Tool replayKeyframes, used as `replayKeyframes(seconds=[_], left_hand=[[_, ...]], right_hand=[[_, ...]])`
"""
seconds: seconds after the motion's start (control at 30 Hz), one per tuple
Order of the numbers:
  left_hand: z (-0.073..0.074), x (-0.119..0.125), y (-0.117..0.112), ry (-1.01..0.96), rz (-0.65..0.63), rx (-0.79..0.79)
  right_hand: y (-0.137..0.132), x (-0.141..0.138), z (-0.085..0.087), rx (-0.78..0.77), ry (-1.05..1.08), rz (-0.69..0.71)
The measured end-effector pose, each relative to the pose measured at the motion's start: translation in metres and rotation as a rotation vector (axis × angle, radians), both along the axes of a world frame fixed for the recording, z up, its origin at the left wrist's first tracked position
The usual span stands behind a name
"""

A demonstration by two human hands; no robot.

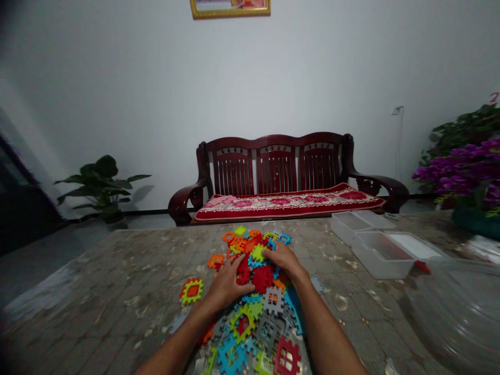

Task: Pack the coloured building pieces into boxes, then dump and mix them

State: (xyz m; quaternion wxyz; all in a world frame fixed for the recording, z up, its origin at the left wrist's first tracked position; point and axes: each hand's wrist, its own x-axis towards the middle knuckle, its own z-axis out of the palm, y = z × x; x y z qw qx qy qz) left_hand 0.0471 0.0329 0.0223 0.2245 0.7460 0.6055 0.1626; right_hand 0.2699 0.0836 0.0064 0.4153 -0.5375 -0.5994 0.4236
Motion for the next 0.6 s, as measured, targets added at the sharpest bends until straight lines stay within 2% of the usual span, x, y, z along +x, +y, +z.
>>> replayKeyframes(seconds=[0.13,0.27,0.4,0.6], left_hand=[[-0.001,0.005,-0.001,-0.116,0.046,0.036],[-0.004,0.009,0.007,-0.332,0.06,0.139],[-0.002,0.002,0.019,-0.525,0.031,0.232],[0.01,-0.023,0.036,-0.766,0.053,0.194]], right_hand=[[-0.008,-0.015,0.012,-0.001,0.156,0.08],[-0.021,-0.031,0.028,-0.024,0.265,0.15],[-0.029,-0.036,0.041,-0.037,0.284,0.109],[-0.027,-0.028,0.051,0.03,0.264,0.002]])
